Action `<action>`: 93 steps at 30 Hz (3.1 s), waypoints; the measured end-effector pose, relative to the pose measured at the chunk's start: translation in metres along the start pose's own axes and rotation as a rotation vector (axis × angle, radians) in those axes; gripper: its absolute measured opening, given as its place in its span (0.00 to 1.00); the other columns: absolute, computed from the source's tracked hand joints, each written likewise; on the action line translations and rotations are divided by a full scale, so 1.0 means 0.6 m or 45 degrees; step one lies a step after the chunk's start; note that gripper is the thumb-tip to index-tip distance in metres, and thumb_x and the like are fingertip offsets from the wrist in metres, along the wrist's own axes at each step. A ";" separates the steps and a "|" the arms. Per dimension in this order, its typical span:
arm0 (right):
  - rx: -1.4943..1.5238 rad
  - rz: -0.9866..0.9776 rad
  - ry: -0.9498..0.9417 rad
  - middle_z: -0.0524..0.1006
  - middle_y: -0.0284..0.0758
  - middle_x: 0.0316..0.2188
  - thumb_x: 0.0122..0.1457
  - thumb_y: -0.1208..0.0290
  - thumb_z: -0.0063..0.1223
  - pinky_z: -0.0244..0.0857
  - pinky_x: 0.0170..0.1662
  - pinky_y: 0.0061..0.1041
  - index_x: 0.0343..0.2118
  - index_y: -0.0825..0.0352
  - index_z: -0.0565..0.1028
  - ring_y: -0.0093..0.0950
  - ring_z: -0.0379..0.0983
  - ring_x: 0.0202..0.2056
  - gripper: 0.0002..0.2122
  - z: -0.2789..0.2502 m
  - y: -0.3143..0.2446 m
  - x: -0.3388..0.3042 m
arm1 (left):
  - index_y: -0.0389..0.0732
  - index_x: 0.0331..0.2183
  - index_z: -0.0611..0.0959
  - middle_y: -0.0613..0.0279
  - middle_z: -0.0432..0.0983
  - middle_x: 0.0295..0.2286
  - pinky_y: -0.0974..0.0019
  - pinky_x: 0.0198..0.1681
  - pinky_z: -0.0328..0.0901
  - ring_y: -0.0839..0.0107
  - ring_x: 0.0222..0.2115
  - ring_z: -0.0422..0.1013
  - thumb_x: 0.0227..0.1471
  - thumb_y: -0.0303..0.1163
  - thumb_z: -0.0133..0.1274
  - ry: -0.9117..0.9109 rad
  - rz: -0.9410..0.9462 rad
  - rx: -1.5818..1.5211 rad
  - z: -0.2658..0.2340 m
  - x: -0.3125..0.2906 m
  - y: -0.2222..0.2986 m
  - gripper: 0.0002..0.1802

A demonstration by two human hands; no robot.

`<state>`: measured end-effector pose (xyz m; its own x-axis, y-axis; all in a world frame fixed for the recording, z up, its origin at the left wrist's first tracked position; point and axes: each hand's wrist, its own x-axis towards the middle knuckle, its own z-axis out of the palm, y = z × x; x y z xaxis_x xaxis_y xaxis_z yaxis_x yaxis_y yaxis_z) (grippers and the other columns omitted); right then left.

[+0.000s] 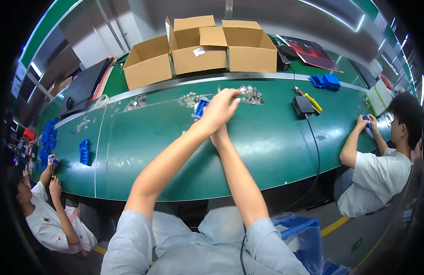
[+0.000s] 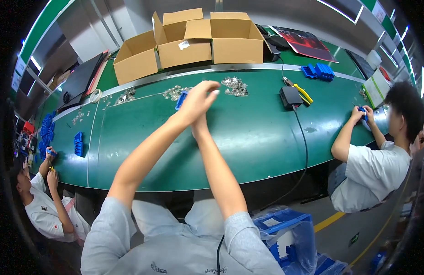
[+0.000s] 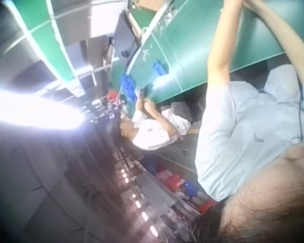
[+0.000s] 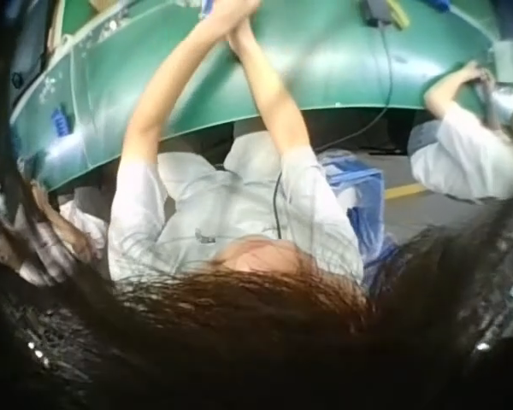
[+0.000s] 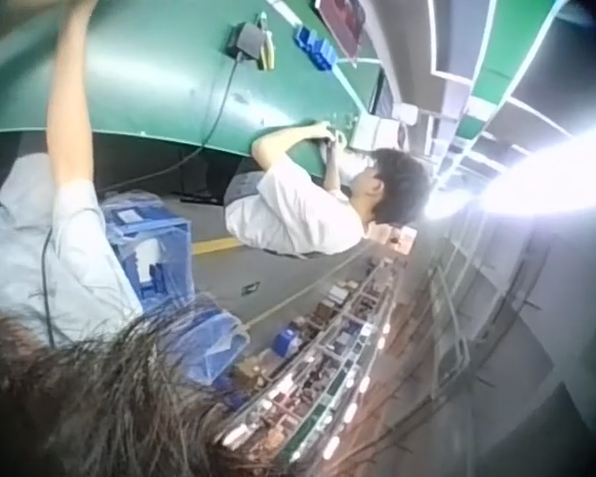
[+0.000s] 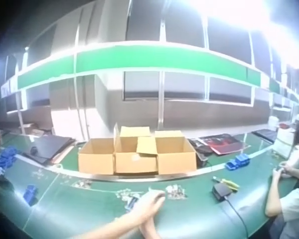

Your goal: Assembling metal contacts into blue plastic battery holders on a factory assembly line.

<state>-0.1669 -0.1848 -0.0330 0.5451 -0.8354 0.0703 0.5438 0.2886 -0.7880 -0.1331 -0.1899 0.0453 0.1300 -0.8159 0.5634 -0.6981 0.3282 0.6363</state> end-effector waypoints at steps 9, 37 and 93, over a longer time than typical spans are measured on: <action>0.486 0.558 -0.002 0.74 0.43 0.37 0.56 0.59 0.57 0.73 0.29 0.31 0.49 0.62 0.63 0.38 0.75 0.36 0.23 -0.043 -0.009 0.004 | 0.41 0.30 0.80 0.55 0.73 0.30 0.54 0.39 0.64 0.55 0.35 0.69 0.47 0.31 0.52 0.151 0.052 0.472 0.158 0.073 -0.069 0.07; 1.068 0.633 -0.022 0.73 0.43 0.45 0.60 0.64 0.49 0.69 0.44 0.34 0.48 0.68 0.67 0.37 0.71 0.46 0.17 -0.061 0.005 0.020 | 0.42 0.32 0.78 0.58 0.73 0.31 0.56 0.41 0.62 0.59 0.36 0.70 0.44 0.31 0.53 -0.005 0.053 0.535 0.209 0.053 -0.051 0.08; -0.104 0.300 -0.072 0.73 0.35 0.41 0.61 0.60 0.49 0.68 0.42 0.32 0.47 0.65 0.66 0.28 0.70 0.41 0.17 0.107 0.017 -0.085 | 0.33 0.34 0.79 0.50 0.77 0.28 0.64 0.32 0.68 0.60 0.28 0.74 0.52 0.26 0.51 0.517 -0.486 -0.310 -0.209 -0.243 -0.090 0.07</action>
<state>-0.1480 -0.1091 -0.0051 0.6866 -0.7216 -0.0887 0.3458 0.4315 -0.8332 -0.0260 -0.0289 -0.0053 0.6312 -0.6661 0.3974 -0.3743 0.1872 0.9082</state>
